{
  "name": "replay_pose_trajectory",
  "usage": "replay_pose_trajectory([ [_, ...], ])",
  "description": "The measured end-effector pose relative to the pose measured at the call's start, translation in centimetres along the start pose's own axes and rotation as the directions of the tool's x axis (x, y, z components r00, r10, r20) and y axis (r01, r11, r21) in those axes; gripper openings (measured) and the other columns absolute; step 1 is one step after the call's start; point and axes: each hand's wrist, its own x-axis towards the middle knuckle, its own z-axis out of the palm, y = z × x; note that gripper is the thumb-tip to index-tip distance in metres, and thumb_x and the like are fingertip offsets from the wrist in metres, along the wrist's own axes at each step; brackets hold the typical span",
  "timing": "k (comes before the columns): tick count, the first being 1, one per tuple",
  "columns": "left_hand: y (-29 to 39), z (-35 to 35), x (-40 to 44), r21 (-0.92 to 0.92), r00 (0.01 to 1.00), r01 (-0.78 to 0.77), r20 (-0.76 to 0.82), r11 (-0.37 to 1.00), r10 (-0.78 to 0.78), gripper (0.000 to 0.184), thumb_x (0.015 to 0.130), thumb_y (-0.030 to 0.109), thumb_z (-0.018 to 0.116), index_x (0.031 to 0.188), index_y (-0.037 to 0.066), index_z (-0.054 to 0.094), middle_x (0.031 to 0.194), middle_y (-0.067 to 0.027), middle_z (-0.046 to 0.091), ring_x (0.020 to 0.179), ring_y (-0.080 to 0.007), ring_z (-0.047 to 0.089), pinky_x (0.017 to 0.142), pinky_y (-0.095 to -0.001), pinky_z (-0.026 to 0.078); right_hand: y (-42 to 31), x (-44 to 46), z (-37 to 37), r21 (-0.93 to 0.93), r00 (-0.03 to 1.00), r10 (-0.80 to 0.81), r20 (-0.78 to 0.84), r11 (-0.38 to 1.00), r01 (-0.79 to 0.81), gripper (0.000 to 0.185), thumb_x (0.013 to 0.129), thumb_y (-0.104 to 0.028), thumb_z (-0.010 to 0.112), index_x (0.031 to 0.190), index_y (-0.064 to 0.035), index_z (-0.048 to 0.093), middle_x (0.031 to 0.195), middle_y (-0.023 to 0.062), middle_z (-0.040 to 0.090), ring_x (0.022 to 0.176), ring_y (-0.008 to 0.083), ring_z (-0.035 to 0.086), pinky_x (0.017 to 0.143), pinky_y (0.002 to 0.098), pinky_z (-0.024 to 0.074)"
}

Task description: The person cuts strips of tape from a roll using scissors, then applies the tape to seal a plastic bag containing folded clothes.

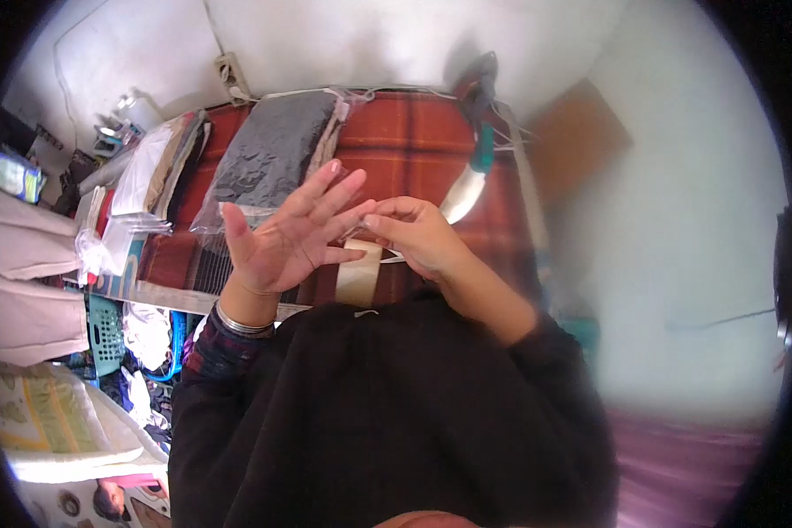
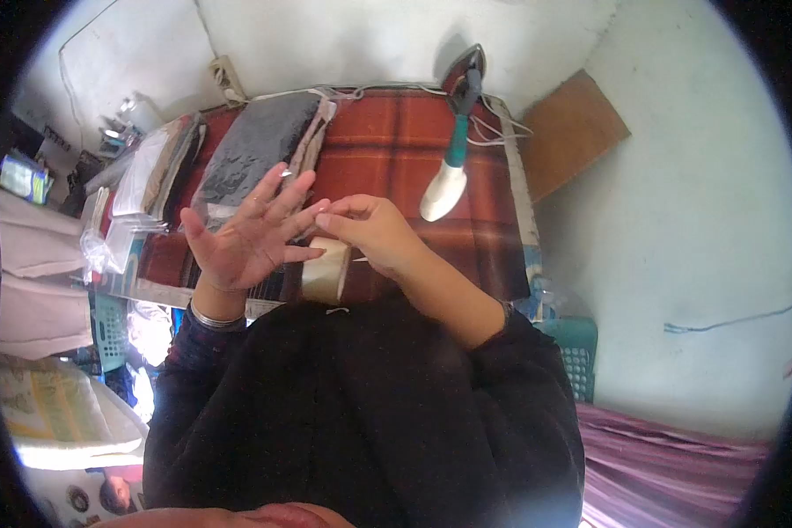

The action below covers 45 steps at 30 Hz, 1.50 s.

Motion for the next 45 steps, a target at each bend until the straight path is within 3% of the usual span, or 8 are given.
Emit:
replay_pose_trajectory([
  [9,-1.4,-1.1,0.4,0.210,0.985,-0.002,-0.171,0.978,0.038,0.114,0.072,0.087,0.039,0.151,0.010,0.012,0.157,-0.0144,0.005,0.142,-0.0365,0.018,0.101,-0.0511,0.042,-0.5,-2.8,-2.8,-0.624,0.840,-0.534,-0.095,0.689,0.368,0.006,0.081,-0.005,0.071,0.084,-0.0010,0.068,0.091,0.0040,0.062,0.085,0.0114,0.058,0.073,0.0241,0.0447],
  [12,-1.1,-1.1,0.2,0.142,0.984,0.018,-0.177,0.990,0.007,0.113,0.071,0.087,0.039,0.151,0.012,0.014,0.157,-0.0144,0.006,0.142,-0.0371,0.016,0.099,-0.0539,0.043,-4.1,-7.0,-7.7,-0.675,0.834,-0.430,-0.344,0.731,0.099,0.012,0.083,-0.012,0.070,0.086,-0.0003,0.068,0.099,0.0057,0.064,0.094,0.0118,0.058,0.084,0.0268,0.0450],
  [18,-1.0,-2.0,-0.1,0.055,0.988,0.018,-0.157,0.998,-0.009,0.110,0.073,0.086,0.039,0.151,0.013,0.013,0.157,-0.0151,0.008,0.142,-0.0384,0.016,0.101,-0.0568,0.039,0.0,-16.8,-28.4,-0.492,0.462,-0.303,-0.833,0.788,-0.370,0.031,0.073,-0.031,0.078,0.086,-0.0036,0.072,0.081,0.0036,0.067,0.075,0.0126,0.059,0.069,0.0299,0.0467],
  [31,-1.0,-1.3,0.6,0.060,0.993,0.036,-0.115,0.998,-0.029,0.108,0.074,0.085,0.039,0.151,0.013,0.014,0.157,-0.0160,0.007,0.141,-0.0401,0.018,0.100,-0.0580,0.040,6.0,-20.2,-36.2,-0.287,0.169,-0.251,-0.953,0.570,-0.770,0.049,0.066,-0.052,0.076,0.100,-0.0162,0.071,0.095,0.0092,0.070,0.096,0.0271,0.065,0.086,0.0441,0.0467],
  [37,-1.2,-0.9,0.5,0.065,0.988,0.060,-0.149,0.996,-0.049,0.107,0.075,0.084,0.040,0.151,0.013,0.014,0.156,-0.0185,0.006,0.141,-0.0422,0.017,0.098,-0.0592,0.041,2.9,-18.3,-30.5,-0.289,-0.032,-0.759,-0.650,0.286,-0.914,0.052,0.070,-0.051,0.074,0.110,-0.0173,0.069,0.113,0.0144,0.065,0.108,0.0302,0.060,0.097,0.0464,0.0426],
  [41,-2.2,-0.5,0.9,0.108,0.984,0.175,-0.063,0.979,-0.169,0.110,0.074,0.084,0.040,0.151,0.011,0.011,0.155,-0.0202,0.011,0.138,-0.0434,0.025,0.100,-0.0553,0.041,-3.8,-12.4,-14.5,-0.692,0.485,-0.513,-0.708,0.640,-0.334,0.046,0.077,-0.033,0.074,0.111,-0.0028,0.065,0.110,0.0145,0.065,0.103,0.0261,0.062,0.091,0.0356,0.0472],
  [43,-2.8,0.0,1.3,0.130,0.978,0.209,-0.042,0.969,-0.205,0.112,0.074,0.084,0.041,0.151,0.010,0.009,0.155,-0.0206,0.012,0.137,-0.0436,0.027,0.101,-0.0539,0.041,-2.1,-9.0,-11.6,-0.640,0.866,-0.213,-0.453,0.754,-0.150,0.060,0.078,-0.032,0.077,0.128,-0.0071,0.054,0.115,0.0127,0.062,0.103,0.0216,0.061,0.093,0.0349,0.0473],
  [45,-3.3,0.8,1.5,0.177,0.962,0.271,-0.073,0.946,-0.262,0.114,0.073,0.085,0.040,0.151,0.009,0.006,0.155,-0.0203,0.012,0.136,-0.0432,0.029,0.101,-0.0525,0.041,-1.9,-6.9,-6.3,-0.574,0.990,-0.129,-0.052,0.815,0.076,0.062,0.079,-0.031,0.076,0.129,-0.0033,0.052,0.119,0.0130,0.060,0.106,0.0214,0.059,0.094,0.0356,0.0467],
])
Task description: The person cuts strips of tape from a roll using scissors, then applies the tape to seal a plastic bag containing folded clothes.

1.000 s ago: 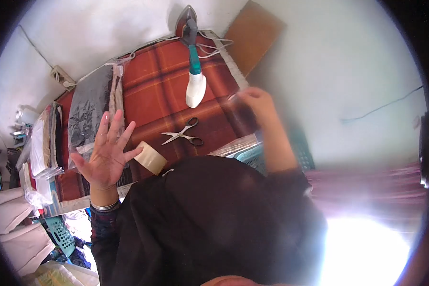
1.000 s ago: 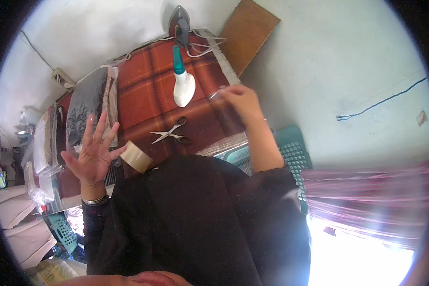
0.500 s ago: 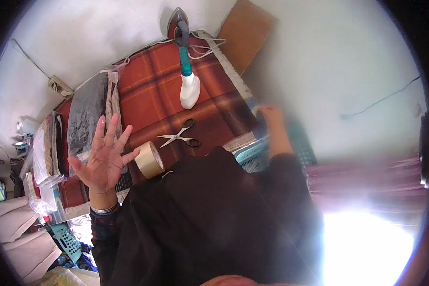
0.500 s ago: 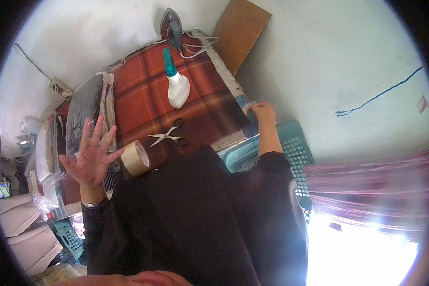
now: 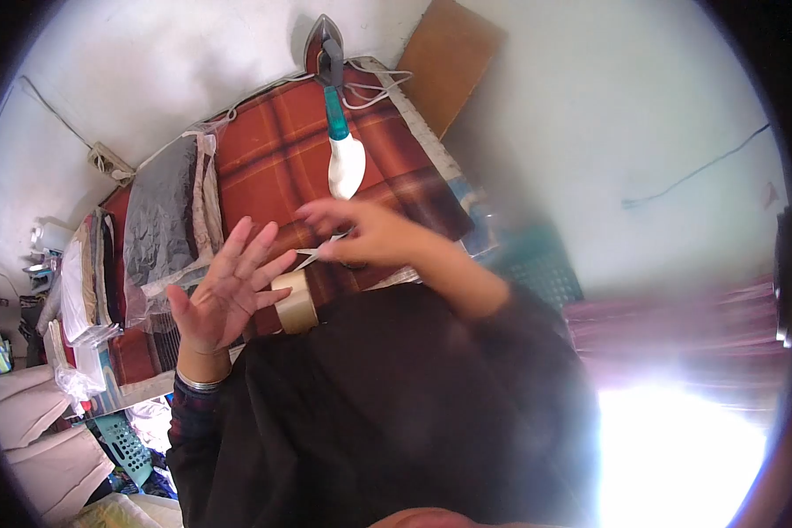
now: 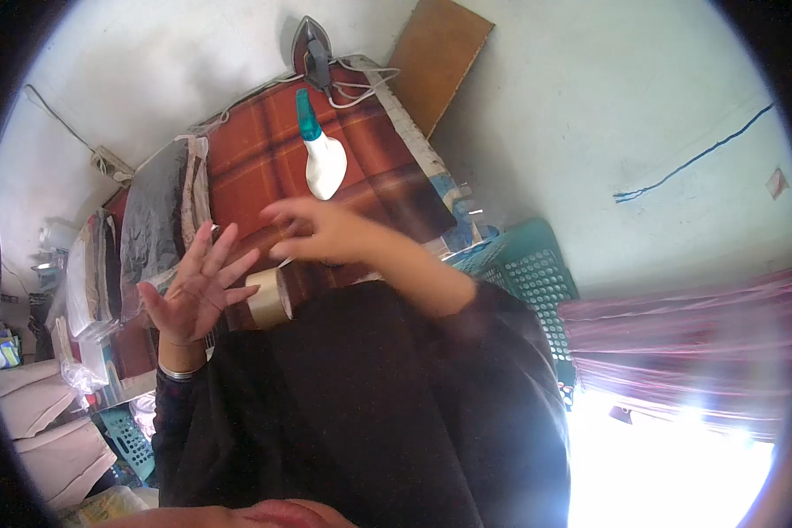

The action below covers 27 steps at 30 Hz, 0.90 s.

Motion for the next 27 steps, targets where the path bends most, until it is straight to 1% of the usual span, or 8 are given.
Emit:
replay_pose_trajectory([
  [2,-0.1,0.4,0.1,0.011,1.000,0.016,-0.004,1.000,-0.015,0.116,0.072,0.086,0.041,0.151,0.010,0.006,0.155,-0.0202,0.012,0.136,-0.0416,0.030,0.101,-0.0524,0.041,-0.9,1.6,2.4,0.055,0.990,-0.080,0.117,0.996,0.074,0.046,0.082,-0.024,0.072,0.118,0.0001,0.058,0.108,0.0110,0.063,0.098,0.0173,0.060,0.088,0.0313,0.0477],
  [4,-0.1,0.7,0.1,0.058,0.999,0.041,-0.010,0.997,-0.040,0.117,0.071,0.087,0.042,0.152,0.010,0.005,0.155,-0.0200,0.012,0.136,-0.0395,0.031,0.101,-0.0517,0.041,-0.1,2.6,3.6,0.269,0.991,-0.006,0.134,0.963,-0.030,0.033,0.082,-0.022,0.072,0.103,0.0019,0.064,0.100,0.0094,0.065,0.089,0.0141,0.061,0.083,0.0291,0.0481],
  [7,0.0,1.1,0.0,0.099,0.999,0.036,-0.021,0.994,-0.034,0.118,0.070,0.087,0.042,0.152,0.011,0.004,0.156,-0.0189,0.011,0.137,-0.0379,0.031,0.101,-0.0501,0.042,0.4,2.9,4.2,0.312,0.999,0.029,0.044,0.949,-0.041,0.022,0.081,-0.018,0.072,0.090,0.0011,0.067,0.093,0.0071,0.066,0.084,0.0122,0.061,0.078,0.0290,0.0487],
  [11,-0.5,1.8,-0.2,0.265,0.995,0.010,-0.094,0.964,0.016,0.117,0.070,0.087,0.042,0.152,0.011,0.004,0.157,-0.0158,0.005,0.138,-0.0394,0.029,0.099,-0.0495,0.044,-0.9,1.6,3.6,0.083,0.993,-0.092,-0.073,0.992,0.098,0.012,0.083,-0.014,0.071,0.089,-0.0037,0.069,0.092,0.0013,0.065,0.086,0.0081,0.058,0.077,0.0249,0.0467],
  [14,-0.4,-0.1,-0.8,0.146,0.986,-0.080,-0.137,0.986,0.100,0.116,0.071,0.086,0.042,0.152,0.012,0.004,0.158,-0.0142,0.002,0.138,-0.0420,0.027,0.097,-0.0495,0.046,-2.8,-0.3,-0.8,0.007,0.949,0.075,-0.305,0.997,-0.077,0.015,0.082,-0.016,0.072,0.088,-0.0030,0.070,0.091,0.0024,0.066,0.087,0.0095,0.059,0.078,0.0258,0.0470],
  [16,-0.2,-0.6,-1.5,0.116,0.980,-0.113,-0.149,0.987,0.130,0.115,0.072,0.085,0.042,0.152,0.012,0.004,0.157,-0.0153,0.002,0.137,-0.0440,0.026,0.097,-0.0493,0.047,-0.3,-1.8,-6.3,-0.114,0.898,0.037,-0.439,0.989,-0.096,0.017,0.083,-0.019,0.071,0.090,-0.0040,0.071,0.094,0.0042,0.068,0.087,0.0127,0.060,0.078,0.0297,0.0480],
  [20,0.0,-1.0,-2.3,0.066,0.973,-0.157,-0.159,0.985,0.166,0.114,0.073,0.085,0.041,0.152,0.012,0.005,0.157,-0.0180,0.001,0.137,-0.0443,0.027,0.096,-0.0500,0.047,8.7,-6.0,-16.6,-0.139,0.604,0.194,-0.773,0.877,-0.460,0.032,0.071,-0.030,0.078,0.085,-0.0015,0.071,0.079,0.0054,0.068,0.074,0.0121,0.061,0.068,0.0289,0.0482],
  [27,0.1,-0.6,-1.8,0.045,0.968,-0.170,-0.180,0.984,0.176,0.113,0.073,0.085,0.042,0.152,0.012,0.006,0.156,-0.0182,0.003,0.137,-0.0441,0.027,0.096,-0.0498,0.047,18.8,-8.0,-22.3,-0.141,0.484,0.373,-0.792,0.659,-0.739,0.033,0.068,-0.035,0.079,0.083,-0.0069,0.070,0.079,0.0091,0.068,0.078,0.0187,0.064,0.071,0.0320,0.0490],
])
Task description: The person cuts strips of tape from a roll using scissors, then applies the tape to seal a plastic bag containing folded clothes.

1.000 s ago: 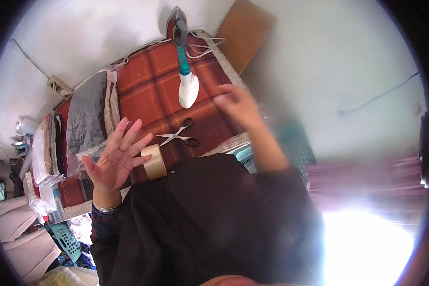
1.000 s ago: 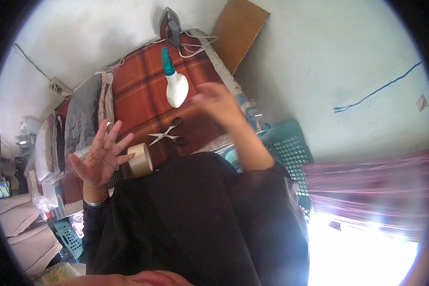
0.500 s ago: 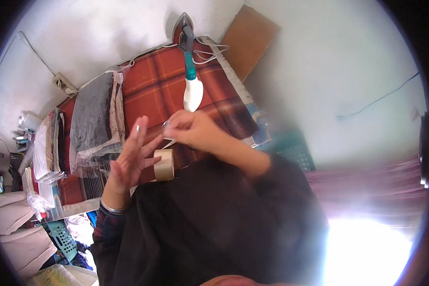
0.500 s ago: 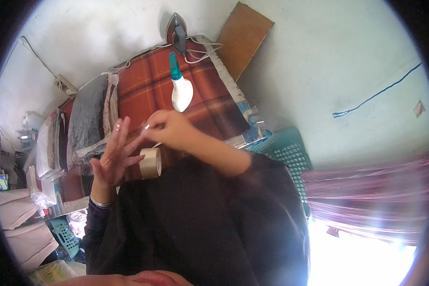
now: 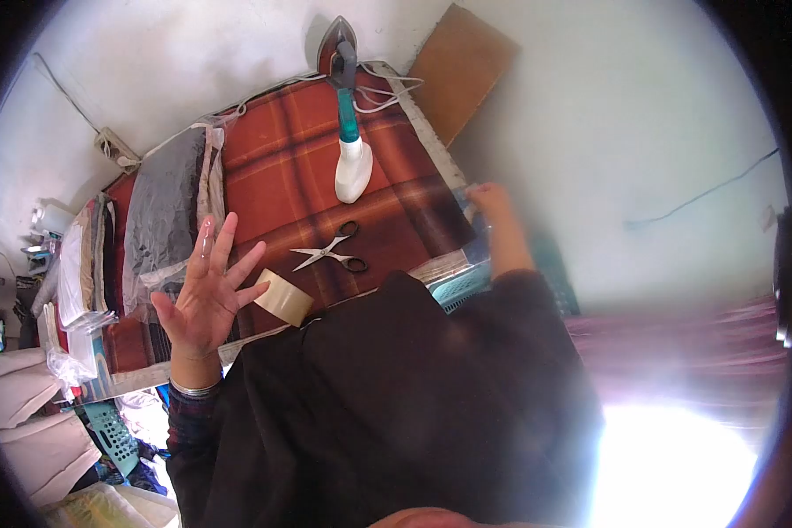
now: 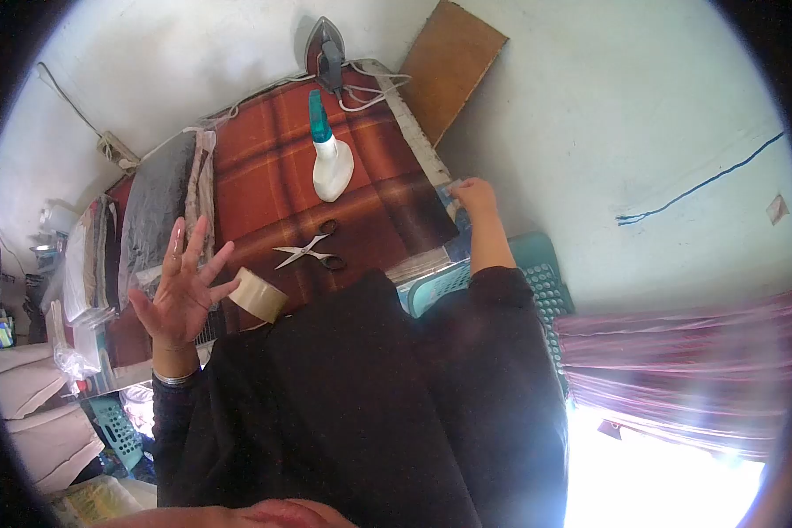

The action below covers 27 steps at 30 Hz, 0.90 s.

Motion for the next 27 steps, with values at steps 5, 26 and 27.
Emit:
replay_pose_trajectory([
  [5,0.0,0.2,0.4,-0.010,0.999,0.016,0.045,1.000,-0.016,0.113,0.073,0.086,0.040,0.152,0.012,0.007,0.157,-0.0171,0.003,0.137,-0.0437,0.028,0.098,-0.0497,0.046,0.4,0.3,0.7,-0.208,0.983,0.093,-0.157,0.970,-0.125,0.036,0.071,-0.046,0.075,0.093,-0.0183,0.070,0.101,0.0127,0.068,0.098,0.0258,0.063,0.086,0.0461,0.0475],
  [26,-0.9,1.8,1.9,0.150,0.948,0.273,0.128,0.950,-0.293,0.118,0.068,0.092,0.036,0.152,0.014,0.008,0.151,-0.0189,0.028,0.134,-0.0355,0.036,0.104,-0.0476,0.032,-25.6,-20.8,8.6,0.801,0.427,-0.743,0.516,0.595,0.068,0.025,0.084,-0.019,0.070,0.101,-0.0025,0.066,0.098,0.0042,0.065,0.090,0.0132,0.060,0.077,0.0281,0.0485],
  [27,-0.9,1.9,1.9,0.168,0.949,0.272,0.116,0.948,-0.293,0.117,0.069,0.091,0.036,0.153,0.016,0.006,0.151,-0.0182,0.027,0.134,-0.0354,0.037,0.104,-0.0475,0.032,-25.7,-21.0,8.8,0.825,0.463,-0.748,0.475,0.562,0.063,0.018,0.083,-0.018,0.070,0.094,-0.0028,0.068,0.095,0.0039,0.064,0.089,0.0130,0.059,0.076,0.0277,0.0481],
])
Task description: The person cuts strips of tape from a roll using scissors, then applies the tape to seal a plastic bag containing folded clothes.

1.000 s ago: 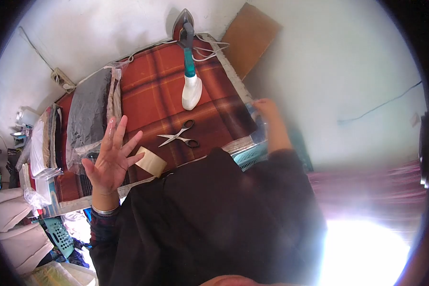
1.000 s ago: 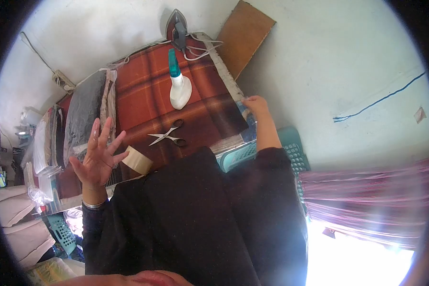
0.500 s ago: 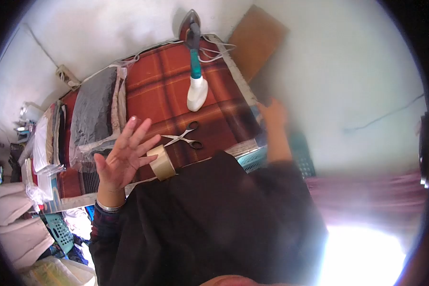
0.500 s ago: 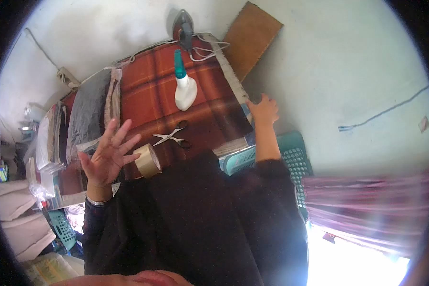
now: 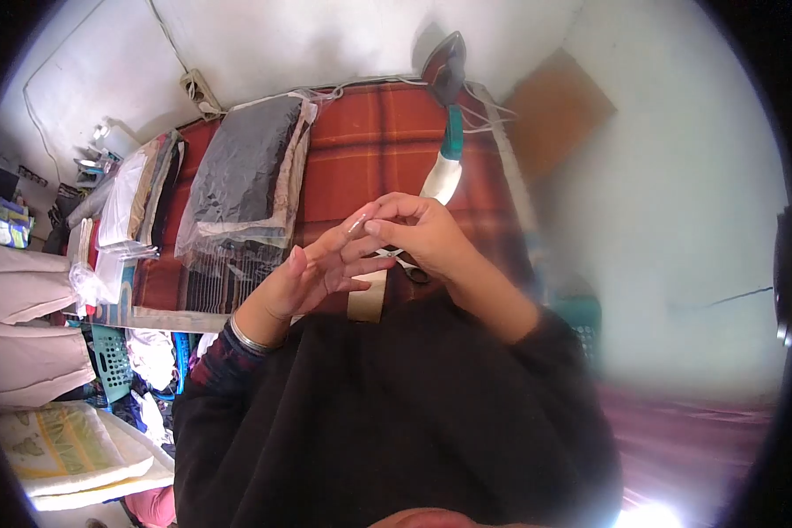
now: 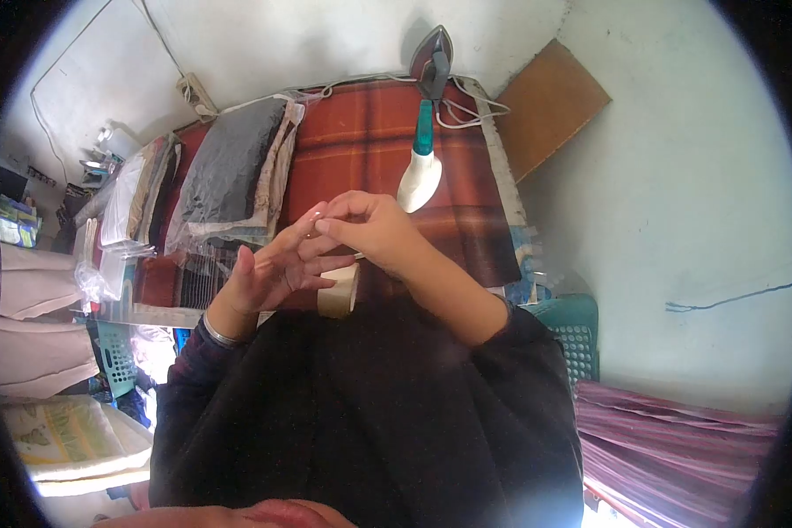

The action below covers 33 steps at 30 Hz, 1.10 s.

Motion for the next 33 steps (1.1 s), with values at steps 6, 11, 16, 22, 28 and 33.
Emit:
replay_pose_trajectory([
  [6,-1.3,-1.2,0.4,0.126,0.966,0.124,-0.244,0.984,-0.090,0.100,0.084,0.072,0.044,0.151,0.024,-0.012,0.155,-0.0123,0.020,0.136,-0.0358,0.032,0.101,-0.0598,0.027,-2.4,-1.7,0.8,-0.767,0.769,-0.629,0.112,0.438,0.469,0.006,0.073,-0.011,0.074,0.077,-0.0084,0.070,0.083,0.0067,0.062,0.082,0.0233,0.061,0.072,0.0342,0.0481],
  [11,-1.5,-3.5,-0.1,0.040,0.947,0.084,-0.314,0.996,-0.068,0.092,0.088,0.066,0.046,0.152,0.024,-0.004,0.156,-0.0112,0.021,0.134,-0.0329,0.036,0.099,-0.0539,0.035,-3.4,-4.2,-8.4,-0.639,0.781,-0.508,-0.364,0.746,0.188,0.009,0.076,-0.012,0.075,0.081,-0.0066,0.070,0.089,0.0062,0.065,0.086,0.0171,0.062,0.077,0.0296,0.0492],
  [16,-0.9,-4.2,-0.7,-0.010,0.939,-0.047,-0.340,0.999,0.041,0.084,0.089,0.066,0.042,0.152,0.018,0.013,0.155,-0.0106,0.022,0.134,-0.0306,0.037,0.097,-0.0435,0.041,3.4,-9.0,-25.6,-0.462,0.523,-0.165,-0.836,0.725,-0.510,0.031,0.072,-0.029,0.077,0.086,-0.0018,0.070,0.084,0.0086,0.070,0.078,0.0167,0.064,0.074,0.0303,0.0490],
  [22,-0.1,-4.1,-0.2,-0.042,0.928,-0.124,-0.359,0.991,0.101,0.080,0.091,0.064,0.038,0.151,0.014,0.019,0.154,-0.0113,0.026,0.131,-0.0316,0.041,0.095,-0.0438,0.044,10.6,-11.4,-33.8,-0.372,0.455,-0.045,-0.889,0.651,-0.662,0.031,0.069,-0.035,0.077,0.082,-0.0082,0.071,0.079,0.0055,0.070,0.076,0.0189,0.065,0.073,0.0338,0.0489],
  [28,0.2,-4.1,-0.1,-0.031,0.937,-0.125,-0.333,0.992,0.107,0.079,0.092,0.064,0.038,0.151,0.014,0.020,0.153,-0.0116,0.026,0.131,-0.0310,0.041,0.095,-0.0427,0.044,9.7,-10.9,-31.9,-0.363,0.345,-0.119,-0.931,0.401,-0.841,0.039,0.068,-0.045,0.078,0.088,-0.0126,0.070,0.097,0.0052,0.068,0.092,0.0239,0.062,0.081,0.0376,0.0479],
  [33,1.0,-3.5,-0.1,-0.014,0.925,-0.164,-0.350,0.986,0.149,0.081,0.091,0.064,0.039,0.151,0.013,0.019,0.154,-0.0118,0.026,0.131,-0.0303,0.042,0.096,-0.0424,0.043,5.8,-10.2,-25.3,-0.319,0.243,-0.507,-0.827,0.068,-0.945,0.049,0.070,-0.046,0.077,0.104,-0.0115,0.068,0.115,0.0113,0.061,0.106,0.0285,0.057,0.089,0.0400,0.0465],
])
